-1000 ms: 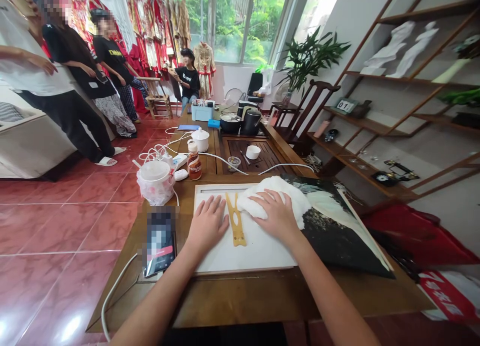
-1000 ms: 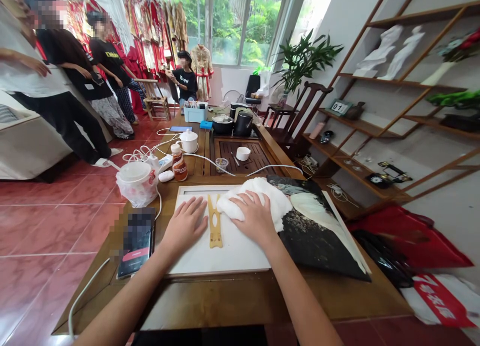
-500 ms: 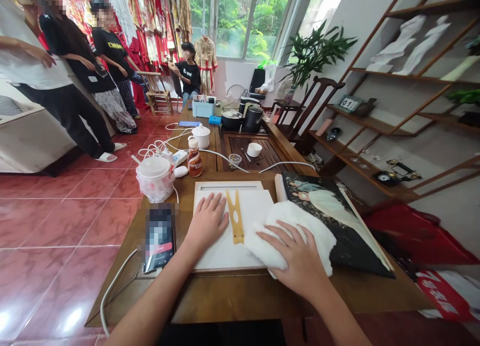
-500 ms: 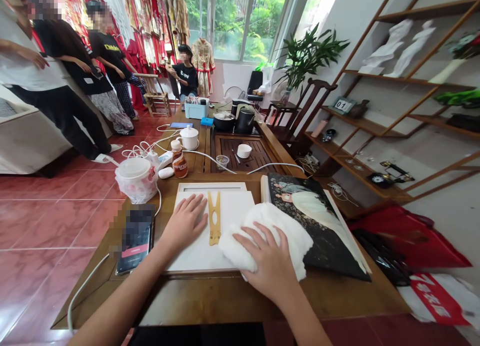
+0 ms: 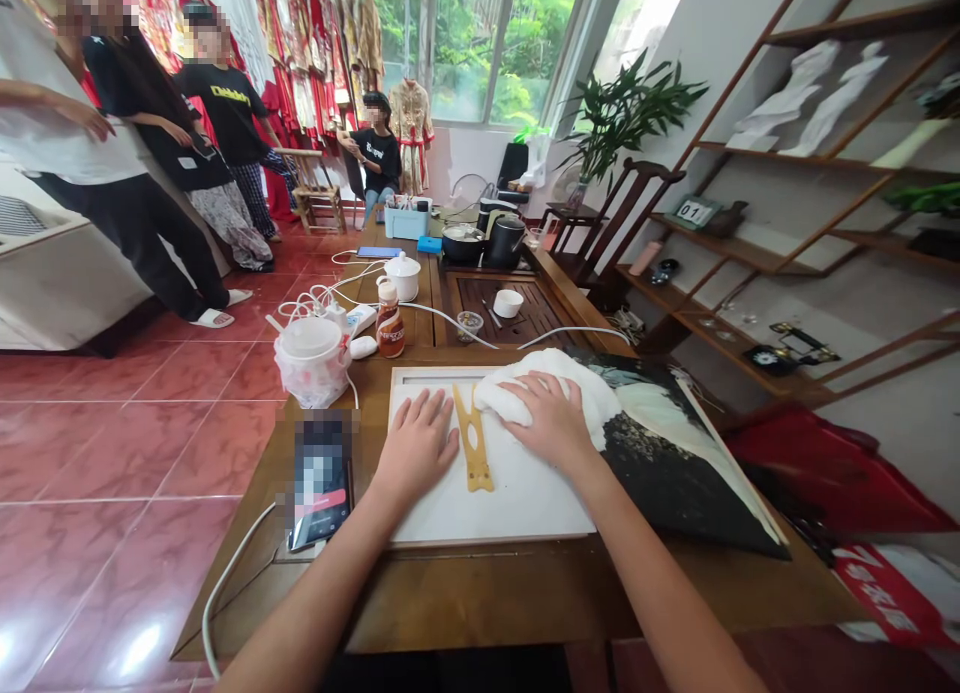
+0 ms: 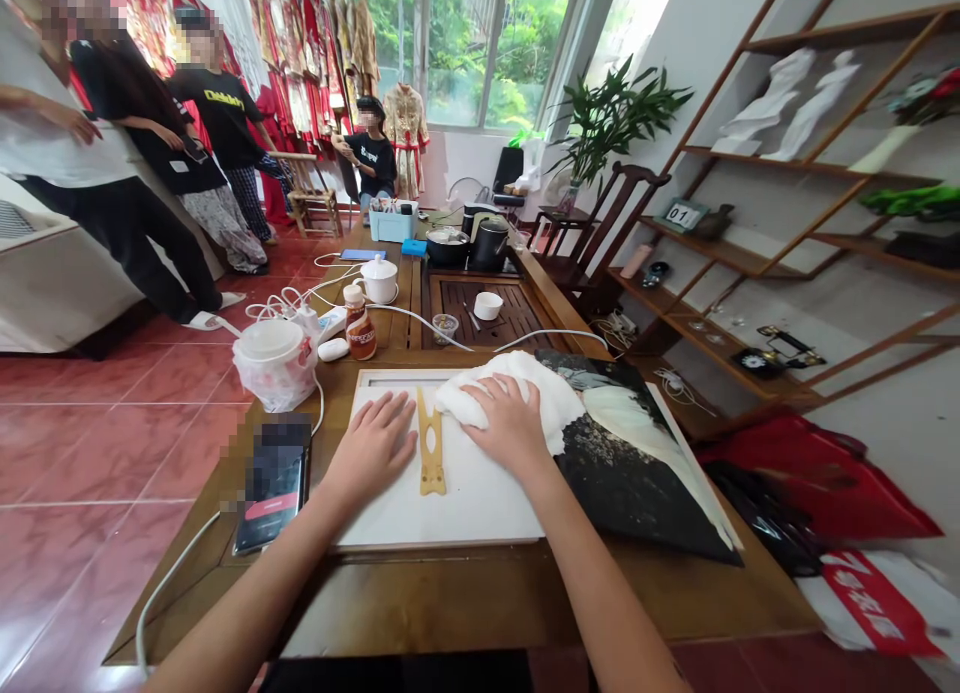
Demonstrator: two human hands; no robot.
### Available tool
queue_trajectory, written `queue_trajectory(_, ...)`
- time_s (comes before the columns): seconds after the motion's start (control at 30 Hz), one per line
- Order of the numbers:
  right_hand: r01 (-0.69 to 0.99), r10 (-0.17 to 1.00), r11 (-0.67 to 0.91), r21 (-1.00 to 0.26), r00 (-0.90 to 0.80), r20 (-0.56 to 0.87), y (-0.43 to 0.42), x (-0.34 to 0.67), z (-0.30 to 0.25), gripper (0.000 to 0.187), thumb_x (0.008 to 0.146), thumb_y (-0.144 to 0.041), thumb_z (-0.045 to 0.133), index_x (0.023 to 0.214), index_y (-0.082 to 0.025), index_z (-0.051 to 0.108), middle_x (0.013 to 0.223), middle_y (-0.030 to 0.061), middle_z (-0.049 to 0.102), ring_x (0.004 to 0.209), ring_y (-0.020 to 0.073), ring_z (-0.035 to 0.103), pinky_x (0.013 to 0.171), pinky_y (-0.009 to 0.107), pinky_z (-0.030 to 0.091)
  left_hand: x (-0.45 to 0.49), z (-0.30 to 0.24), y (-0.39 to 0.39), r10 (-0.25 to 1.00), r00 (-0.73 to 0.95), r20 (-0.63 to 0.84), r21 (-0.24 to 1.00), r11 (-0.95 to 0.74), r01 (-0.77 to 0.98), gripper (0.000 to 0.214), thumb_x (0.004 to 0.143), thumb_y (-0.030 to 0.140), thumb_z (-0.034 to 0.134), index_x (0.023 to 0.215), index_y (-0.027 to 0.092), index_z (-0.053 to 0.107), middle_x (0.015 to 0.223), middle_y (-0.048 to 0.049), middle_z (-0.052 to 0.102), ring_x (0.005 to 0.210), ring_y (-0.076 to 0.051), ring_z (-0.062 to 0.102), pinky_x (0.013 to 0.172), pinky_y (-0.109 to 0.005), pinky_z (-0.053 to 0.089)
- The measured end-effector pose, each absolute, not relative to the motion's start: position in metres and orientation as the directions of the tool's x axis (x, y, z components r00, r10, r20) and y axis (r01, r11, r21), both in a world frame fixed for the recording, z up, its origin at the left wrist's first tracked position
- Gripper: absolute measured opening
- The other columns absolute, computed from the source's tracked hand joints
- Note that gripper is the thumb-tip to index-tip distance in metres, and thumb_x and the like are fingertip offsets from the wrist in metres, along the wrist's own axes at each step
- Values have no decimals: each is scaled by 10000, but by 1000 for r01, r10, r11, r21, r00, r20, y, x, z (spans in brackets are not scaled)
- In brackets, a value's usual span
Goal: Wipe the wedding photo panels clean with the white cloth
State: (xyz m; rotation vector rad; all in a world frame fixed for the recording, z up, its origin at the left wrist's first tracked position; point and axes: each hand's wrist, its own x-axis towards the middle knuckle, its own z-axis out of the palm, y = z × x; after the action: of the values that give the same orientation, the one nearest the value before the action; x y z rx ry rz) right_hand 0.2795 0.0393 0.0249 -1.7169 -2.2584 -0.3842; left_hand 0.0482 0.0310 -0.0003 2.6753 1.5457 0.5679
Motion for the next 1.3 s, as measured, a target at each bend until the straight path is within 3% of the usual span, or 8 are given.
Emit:
queue_trajectory(0.43,939,904,342,-37,-317,288,-79,287,21,576,697,-312,616,1264,-378,539,1276,-17,591,1212,311,439,1024,514,185,50,-2,30,838,435,328,178,-507,843,446,960,336,390,1375,186,459,1466,-62,414,1372,-253,337,1131,-440,269)
queue_trajectory(0.97,968,883,250,39,-244,400,37,279,25,392,850,-439,521,1205,-286,586,1235,69,605,1165,303,432,961,500,229,48,-1,29,836,449,316,189,-519,833,448,960,341,399,1377,185,453,1471,-70,407,1370,-262,336,1125,-454,271)
queue_trajectory(1.3,949,895,314,-9,-293,336,-39,283,20,453,778,-378,579,1228,-326,570,1222,35,621,1189,311,440,998,512,201,50,-3,29,851,410,329,207,-488,848,443,951,338,407,1362,187,468,1463,-62,419,1374,-247,335,1131,-435,272)
